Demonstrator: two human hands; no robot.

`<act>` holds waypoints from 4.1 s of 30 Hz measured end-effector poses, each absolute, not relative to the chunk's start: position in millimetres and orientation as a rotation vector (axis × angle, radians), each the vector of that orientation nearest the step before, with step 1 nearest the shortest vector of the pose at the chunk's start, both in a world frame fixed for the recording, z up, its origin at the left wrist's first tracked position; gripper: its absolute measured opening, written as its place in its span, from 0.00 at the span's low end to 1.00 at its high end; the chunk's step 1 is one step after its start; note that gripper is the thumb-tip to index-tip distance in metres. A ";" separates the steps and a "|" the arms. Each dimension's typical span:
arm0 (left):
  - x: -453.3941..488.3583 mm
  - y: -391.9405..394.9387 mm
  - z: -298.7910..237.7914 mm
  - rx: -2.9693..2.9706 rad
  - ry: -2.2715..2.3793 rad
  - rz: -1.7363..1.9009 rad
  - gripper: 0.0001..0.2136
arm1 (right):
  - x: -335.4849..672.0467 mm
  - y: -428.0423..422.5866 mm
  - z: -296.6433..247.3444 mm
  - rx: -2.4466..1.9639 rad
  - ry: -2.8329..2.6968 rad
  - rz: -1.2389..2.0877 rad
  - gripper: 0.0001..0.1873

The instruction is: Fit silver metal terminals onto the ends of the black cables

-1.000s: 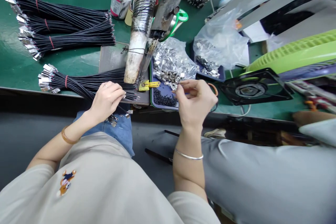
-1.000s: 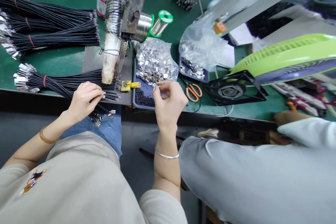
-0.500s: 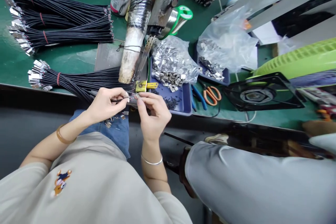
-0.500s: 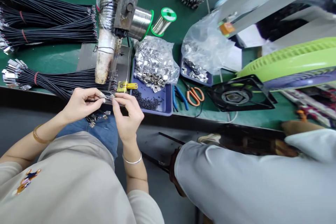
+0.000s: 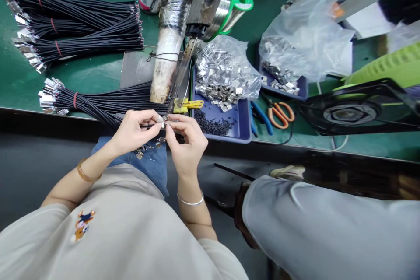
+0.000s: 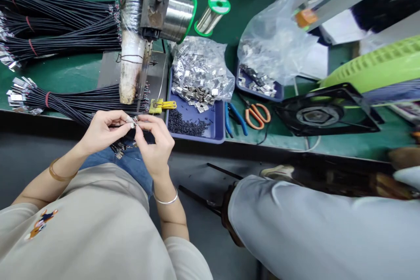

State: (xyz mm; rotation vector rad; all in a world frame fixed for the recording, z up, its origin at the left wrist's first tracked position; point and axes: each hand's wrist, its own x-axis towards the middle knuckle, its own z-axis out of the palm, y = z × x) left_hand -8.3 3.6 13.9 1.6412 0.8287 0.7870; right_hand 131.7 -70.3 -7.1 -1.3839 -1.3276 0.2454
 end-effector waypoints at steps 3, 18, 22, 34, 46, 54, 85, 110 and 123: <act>-7.0 3.1 12.4 1.582 0.859 0.814 0.08 | 131.8 -71.3 -9.5 -1.413 -1.392 0.004 0.05; -3.7 2.7 13.5 1.527 0.875 0.744 0.06 | 131.7 -73.3 -6.9 -1.330 -1.114 0.334 0.07; -2.3 3.8 15.0 1.551 0.867 0.767 0.05 | 133.0 -75.9 -13.2 -1.345 -1.241 0.078 0.03; 2.1 3.1 6.4 1.528 0.931 0.836 0.10 | 133.9 -67.8 -17.6 -1.354 -1.346 0.034 0.05; 6.0 3.5 7.3 1.541 0.974 0.893 0.10 | 139.4 -60.6 -12.1 -1.331 -1.452 -0.124 0.08; 8.1 3.9 12.2 1.507 0.978 0.920 0.10 | 138.9 -58.2 -5.5 -1.316 -1.454 -0.134 0.10; 8.2 1.5 11.4 1.573 0.995 0.910 0.12 | 140.4 -62.0 6.2 -1.512 -1.337 0.249 0.07; 11.0 0.2 14.1 1.545 1.030 0.979 0.09 | 144.7 -64.2 19.6 -1.530 -1.441 0.239 0.07; 9.9 -0.4 13.9 1.583 1.025 0.990 0.09 | 145.8 -62.7 23.2 -1.515 -1.462 0.231 0.08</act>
